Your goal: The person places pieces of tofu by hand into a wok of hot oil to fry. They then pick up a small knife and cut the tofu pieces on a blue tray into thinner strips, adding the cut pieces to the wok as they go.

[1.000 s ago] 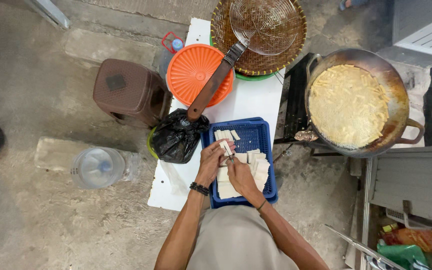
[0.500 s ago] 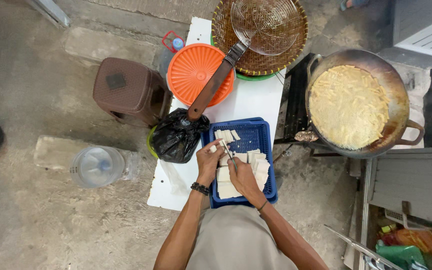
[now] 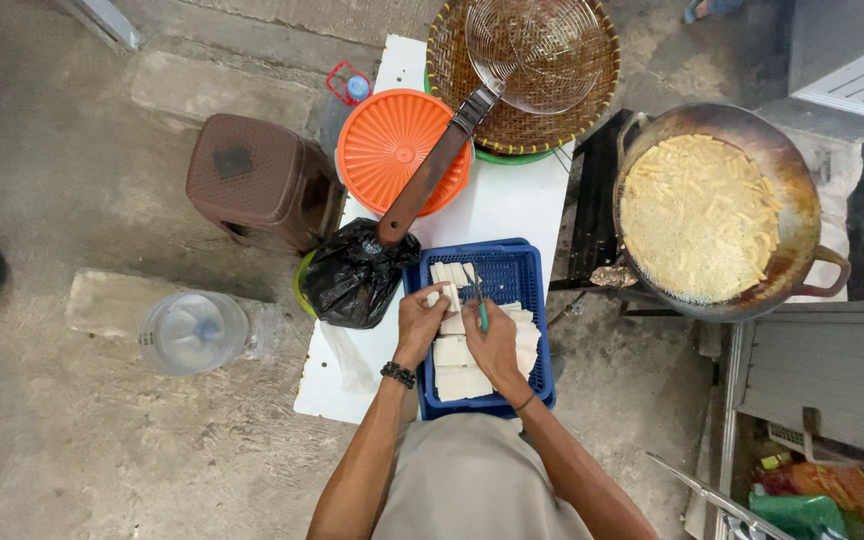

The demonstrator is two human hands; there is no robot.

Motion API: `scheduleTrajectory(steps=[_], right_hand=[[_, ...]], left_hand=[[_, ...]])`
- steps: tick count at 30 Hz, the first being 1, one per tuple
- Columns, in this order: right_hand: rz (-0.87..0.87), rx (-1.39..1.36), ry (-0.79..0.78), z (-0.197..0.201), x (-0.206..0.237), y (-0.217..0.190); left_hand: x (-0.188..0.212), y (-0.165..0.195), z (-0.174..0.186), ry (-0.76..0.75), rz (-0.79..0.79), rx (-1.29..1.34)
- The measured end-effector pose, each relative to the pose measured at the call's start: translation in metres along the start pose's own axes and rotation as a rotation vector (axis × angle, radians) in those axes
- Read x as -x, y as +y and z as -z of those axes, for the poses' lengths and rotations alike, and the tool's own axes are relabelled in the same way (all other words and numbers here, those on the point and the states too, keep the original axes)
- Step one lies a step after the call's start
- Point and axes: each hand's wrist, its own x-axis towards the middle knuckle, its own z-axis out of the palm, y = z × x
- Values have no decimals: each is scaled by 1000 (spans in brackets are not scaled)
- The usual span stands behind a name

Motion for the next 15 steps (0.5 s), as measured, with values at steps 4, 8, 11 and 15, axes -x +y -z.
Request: scheduleTrajectory(steps=[4, 8, 11, 15], right_hand=[[-116, -61, -26, -13, -33, 5], [-174, -17, -14, -27, -56, 15], [-134, 16, 10, -36, -64, 18], [228, 155, 89, -40, -66, 17]], left_hand=[[-9, -5, -4, -85, -36, -117], [-7, 3, -3, 72, -171, -512], [0, 11, -1, 250, -335, -649], [5, 16, 3, 357, -225, -626]])
